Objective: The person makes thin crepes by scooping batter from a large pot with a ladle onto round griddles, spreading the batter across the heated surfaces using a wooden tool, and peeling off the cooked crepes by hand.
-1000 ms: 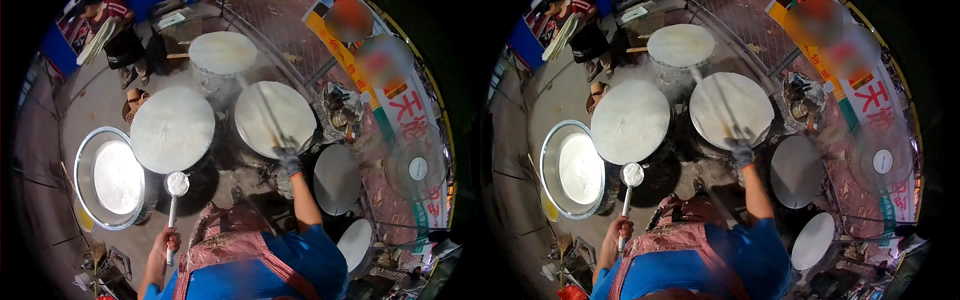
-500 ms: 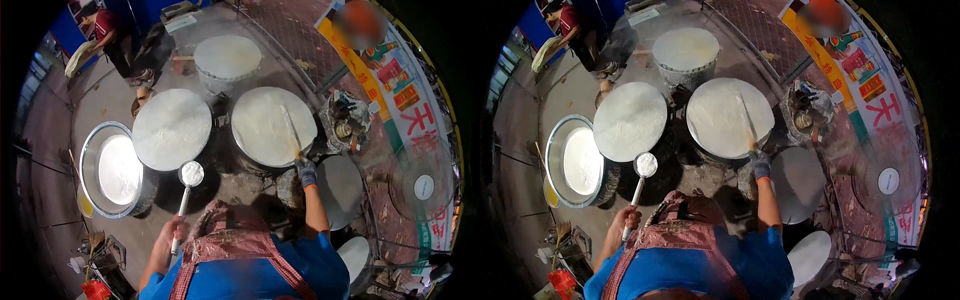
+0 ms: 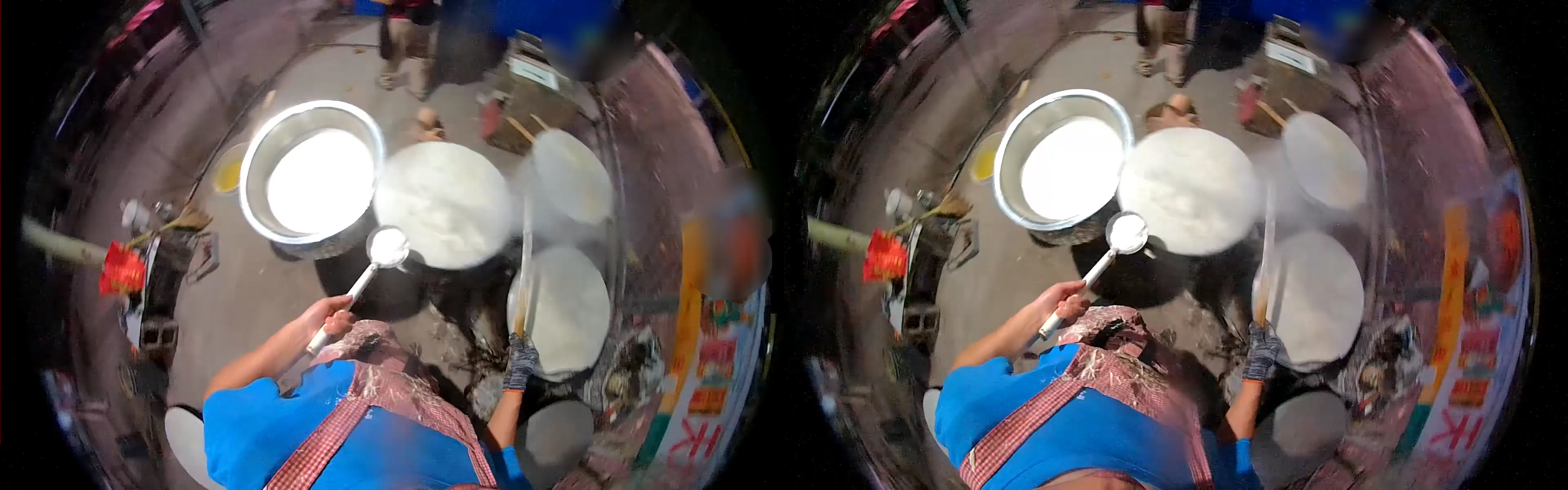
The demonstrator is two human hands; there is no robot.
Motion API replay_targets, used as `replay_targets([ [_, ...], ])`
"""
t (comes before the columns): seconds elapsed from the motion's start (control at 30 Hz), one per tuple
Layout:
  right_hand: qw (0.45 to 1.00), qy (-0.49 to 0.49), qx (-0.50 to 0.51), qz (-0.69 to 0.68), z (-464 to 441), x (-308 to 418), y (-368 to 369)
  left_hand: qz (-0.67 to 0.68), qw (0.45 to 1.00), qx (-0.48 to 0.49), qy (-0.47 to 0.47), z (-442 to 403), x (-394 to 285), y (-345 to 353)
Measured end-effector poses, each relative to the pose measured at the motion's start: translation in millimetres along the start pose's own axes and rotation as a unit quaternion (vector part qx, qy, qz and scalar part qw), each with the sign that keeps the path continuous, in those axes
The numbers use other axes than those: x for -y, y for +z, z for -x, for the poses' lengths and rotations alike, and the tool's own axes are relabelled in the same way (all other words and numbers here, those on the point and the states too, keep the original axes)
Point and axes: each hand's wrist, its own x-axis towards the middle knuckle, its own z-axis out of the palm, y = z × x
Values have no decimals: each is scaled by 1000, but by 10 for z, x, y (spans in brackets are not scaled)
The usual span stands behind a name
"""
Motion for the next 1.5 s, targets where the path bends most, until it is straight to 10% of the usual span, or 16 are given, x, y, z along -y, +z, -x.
replay_targets([
  [0.1, 975, -64, 147, -154, 76, 691, 701, 26, 989, 120, 85, 386, -419, -376],
  [0.23, 886, -295, 133, 331, -51, 2081, 1803, -167, 941, 105, 274, 661, -1400, -626],
  [0.33, 860, -313, 239, 323, -6, 2774, 2812, -205, 934, 89, 279, 608, -2416, -1034],
  [0.53, 676, -453, 240, 528, 538, 3248, 4636, -271, 887, -321, 191, -213, -4182, -2080],
  [0.63, 768, -342, 259, 475, 563, 3444, 4663, -367, 826, -347, 248, -301, -4374, -2331],
  [0.83, 757, -281, 272, 523, 662, 3219, 4883, -424, 811, -335, 226, -362, -4424, -2268],
  [0.9, 786, -217, 223, 534, 524, 2700, 4903, -402, 843, -261, 243, -373, -4422, -2162],
  [0.97, 751, -425, 150, 483, 638, 2333, 4861, -329, 908, -201, 164, -655, -4472, -2228],
  [1.03, 788, -250, 244, 506, 953, 2542, 4675, -302, 927, -181, 125, -404, -4271, -1823],
  [1.17, 862, -279, 162, 392, 1308, 2552, 4177, -72, 987, -99, 108, 522, -3934, -870],
  [1.3, 903, -285, 116, 301, 1402, 3101, 3718, -181, 949, -8, 259, 1673, -3328, 111],
  [1.37, 880, -442, 35, 172, 1407, 3584, 3509, -279, 909, 21, 308, 2207, -3123, 570],
  [1.5, 899, -433, 8, -62, 1553, 4356, 3150, -491, 723, 19, 486, 3036, -2822, 1182],
])
